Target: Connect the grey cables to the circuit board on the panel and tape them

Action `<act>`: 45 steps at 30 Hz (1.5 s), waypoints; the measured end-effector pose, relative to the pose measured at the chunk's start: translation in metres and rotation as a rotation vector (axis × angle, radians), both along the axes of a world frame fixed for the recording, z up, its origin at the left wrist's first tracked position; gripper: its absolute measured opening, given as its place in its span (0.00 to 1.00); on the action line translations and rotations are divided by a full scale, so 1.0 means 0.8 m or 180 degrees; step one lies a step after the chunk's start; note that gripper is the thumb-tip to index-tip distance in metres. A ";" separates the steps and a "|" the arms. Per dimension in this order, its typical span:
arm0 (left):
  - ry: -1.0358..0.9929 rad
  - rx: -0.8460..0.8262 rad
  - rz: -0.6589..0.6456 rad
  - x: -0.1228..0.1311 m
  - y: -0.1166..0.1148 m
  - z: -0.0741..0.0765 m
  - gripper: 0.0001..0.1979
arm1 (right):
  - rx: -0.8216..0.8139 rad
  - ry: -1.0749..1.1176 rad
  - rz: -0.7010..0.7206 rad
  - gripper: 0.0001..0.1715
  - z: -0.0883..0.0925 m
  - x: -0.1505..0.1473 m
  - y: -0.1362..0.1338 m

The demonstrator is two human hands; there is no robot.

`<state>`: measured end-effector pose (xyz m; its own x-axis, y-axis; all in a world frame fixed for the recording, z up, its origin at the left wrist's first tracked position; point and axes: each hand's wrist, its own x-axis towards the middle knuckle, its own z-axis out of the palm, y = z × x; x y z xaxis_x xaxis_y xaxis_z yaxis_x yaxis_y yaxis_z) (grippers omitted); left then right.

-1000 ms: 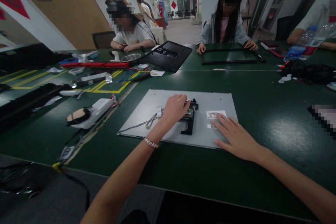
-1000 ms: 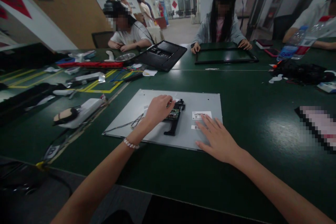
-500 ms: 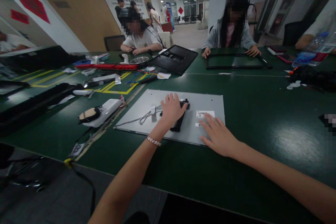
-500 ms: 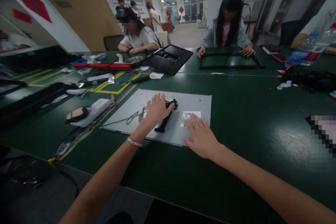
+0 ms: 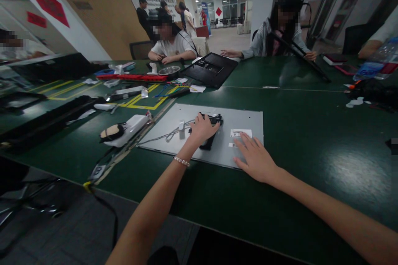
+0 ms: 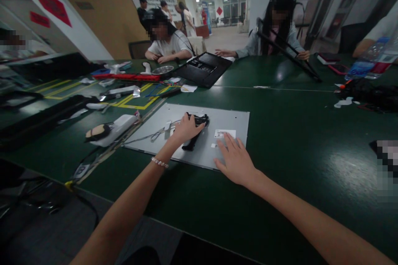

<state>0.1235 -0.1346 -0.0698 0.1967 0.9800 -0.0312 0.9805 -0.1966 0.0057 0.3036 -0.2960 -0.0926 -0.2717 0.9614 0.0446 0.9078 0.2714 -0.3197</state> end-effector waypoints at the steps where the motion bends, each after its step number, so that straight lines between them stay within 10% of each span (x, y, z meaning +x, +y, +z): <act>1: -0.0015 -0.0001 0.0001 -0.001 0.002 -0.001 0.38 | 0.0004 0.0006 0.0001 0.41 0.000 0.000 0.000; 29: -0.0102 0.0388 0.0080 -0.024 0.084 -0.012 0.41 | -0.0090 0.0100 0.0043 0.42 0.008 0.006 0.002; 45: 0.0161 -0.0268 -0.0742 -0.021 0.118 0.007 0.28 | -0.0138 0.0120 0.0058 0.41 0.016 0.005 0.001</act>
<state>0.1070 -0.0398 -0.0640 0.4131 0.9019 -0.1263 0.9082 -0.4183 -0.0162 0.3076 -0.2952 -0.0800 -0.2880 0.9575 0.0136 0.8900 0.2729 -0.3654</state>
